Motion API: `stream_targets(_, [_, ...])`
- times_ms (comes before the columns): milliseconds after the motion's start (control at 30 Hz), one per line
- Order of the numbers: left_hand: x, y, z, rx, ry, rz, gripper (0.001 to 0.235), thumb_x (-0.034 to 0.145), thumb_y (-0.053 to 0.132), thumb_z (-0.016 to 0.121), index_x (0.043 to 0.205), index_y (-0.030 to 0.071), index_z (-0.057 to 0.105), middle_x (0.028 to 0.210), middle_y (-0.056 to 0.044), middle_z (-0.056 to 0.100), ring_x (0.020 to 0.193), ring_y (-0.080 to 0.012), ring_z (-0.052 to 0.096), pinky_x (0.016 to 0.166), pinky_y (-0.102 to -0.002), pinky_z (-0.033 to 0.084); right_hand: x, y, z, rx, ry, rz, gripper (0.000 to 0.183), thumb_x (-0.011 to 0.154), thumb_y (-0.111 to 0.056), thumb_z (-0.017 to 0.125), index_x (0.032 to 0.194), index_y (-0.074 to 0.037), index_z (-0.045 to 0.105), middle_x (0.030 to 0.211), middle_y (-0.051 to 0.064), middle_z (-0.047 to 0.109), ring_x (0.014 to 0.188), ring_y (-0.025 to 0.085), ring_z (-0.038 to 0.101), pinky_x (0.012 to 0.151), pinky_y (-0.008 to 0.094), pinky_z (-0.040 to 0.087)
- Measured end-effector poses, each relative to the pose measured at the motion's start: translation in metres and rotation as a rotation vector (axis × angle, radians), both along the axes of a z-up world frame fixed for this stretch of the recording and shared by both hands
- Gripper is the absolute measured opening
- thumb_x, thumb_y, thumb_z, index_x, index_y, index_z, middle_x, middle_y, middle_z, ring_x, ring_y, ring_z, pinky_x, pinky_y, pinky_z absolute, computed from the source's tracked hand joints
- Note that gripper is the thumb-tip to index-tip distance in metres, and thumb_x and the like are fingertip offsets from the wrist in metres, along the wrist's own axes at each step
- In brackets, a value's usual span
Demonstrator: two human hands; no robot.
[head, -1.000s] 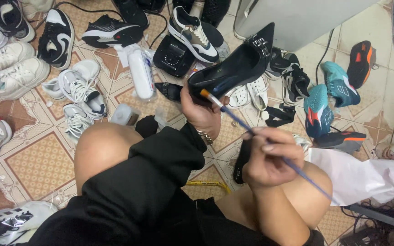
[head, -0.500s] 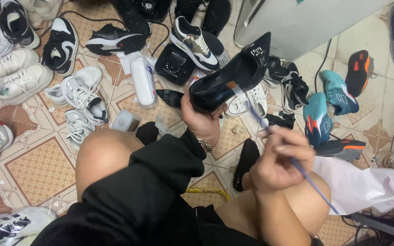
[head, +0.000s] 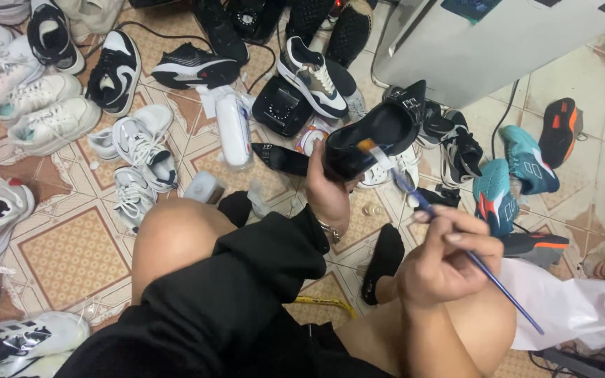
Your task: Applying black paint or dye to the exterior of a high-heel shoe using a paintbrush.
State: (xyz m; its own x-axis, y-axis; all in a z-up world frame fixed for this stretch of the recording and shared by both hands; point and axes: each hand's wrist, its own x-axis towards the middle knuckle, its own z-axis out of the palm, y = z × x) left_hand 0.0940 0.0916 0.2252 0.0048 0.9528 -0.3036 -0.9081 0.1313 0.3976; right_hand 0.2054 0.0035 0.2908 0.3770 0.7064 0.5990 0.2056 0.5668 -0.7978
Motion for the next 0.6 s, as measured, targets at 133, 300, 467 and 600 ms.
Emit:
stream_targets(133, [-0.002, 0.002, 0.022, 0.019, 0.032, -0.028, 0.056, 0.11, 0.048, 0.031, 0.133, 0.007, 0.061, 0.1, 0.002, 0.068, 0.074, -0.0056, 0.054, 0.061, -0.022, 0.037, -0.004, -0.003, 0.005, 0.035, -0.017, 0.018, 0.025, 0.109, 0.008, 0.062, 0.106, -0.005, 0.042, 0.103, 0.023, 0.063, 0.079, 0.023, 0.068, 0.077, 0.033, 0.065])
stream_targets(300, [0.001, -0.003, 0.002, 0.076, 0.12, 0.01, 0.052, 0.113, 0.045, 0.03, 0.135, 0.006, 0.057, 0.094, 0.002, 0.062, 0.069, -0.006, 0.047, 0.057, -0.022, 0.033, -0.003, 0.0, 0.006, 0.023, -0.002, -0.082, 0.025, 0.107, 0.01, 0.062, 0.106, -0.004, 0.042, 0.105, 0.022, 0.062, 0.082, 0.023, 0.066, 0.075, 0.032, 0.064])
stream_targets(467, [-0.002, -0.004, 0.019, 0.121, 0.258, 0.029, 0.054, 0.112, 0.043, 0.03, 0.142, 0.005, 0.055, 0.095, 0.001, 0.063, 0.065, -0.005, 0.046, 0.054, -0.022, 0.033, -0.001, -0.006, 0.01, 0.04, -0.041, 0.007, 0.024, 0.106, 0.009, 0.062, 0.106, -0.004, 0.041, 0.104, 0.022, 0.063, 0.079, 0.023, 0.069, 0.075, 0.033, 0.066])
stream_targets(600, [-0.003, -0.005, 0.019, 0.113, 0.309, 0.041, 0.053, 0.111, 0.039, 0.031, 0.145, 0.005, 0.052, 0.102, 0.0, 0.066, 0.068, -0.0049, 0.049, 0.054, -0.021, 0.034, 0.002, -0.006, 0.006, 0.083, -0.054, -0.069, 0.028, 0.109, 0.01, 0.064, 0.107, -0.004, 0.041, 0.105, 0.021, 0.061, 0.079, 0.022, 0.068, 0.073, 0.031, 0.065])
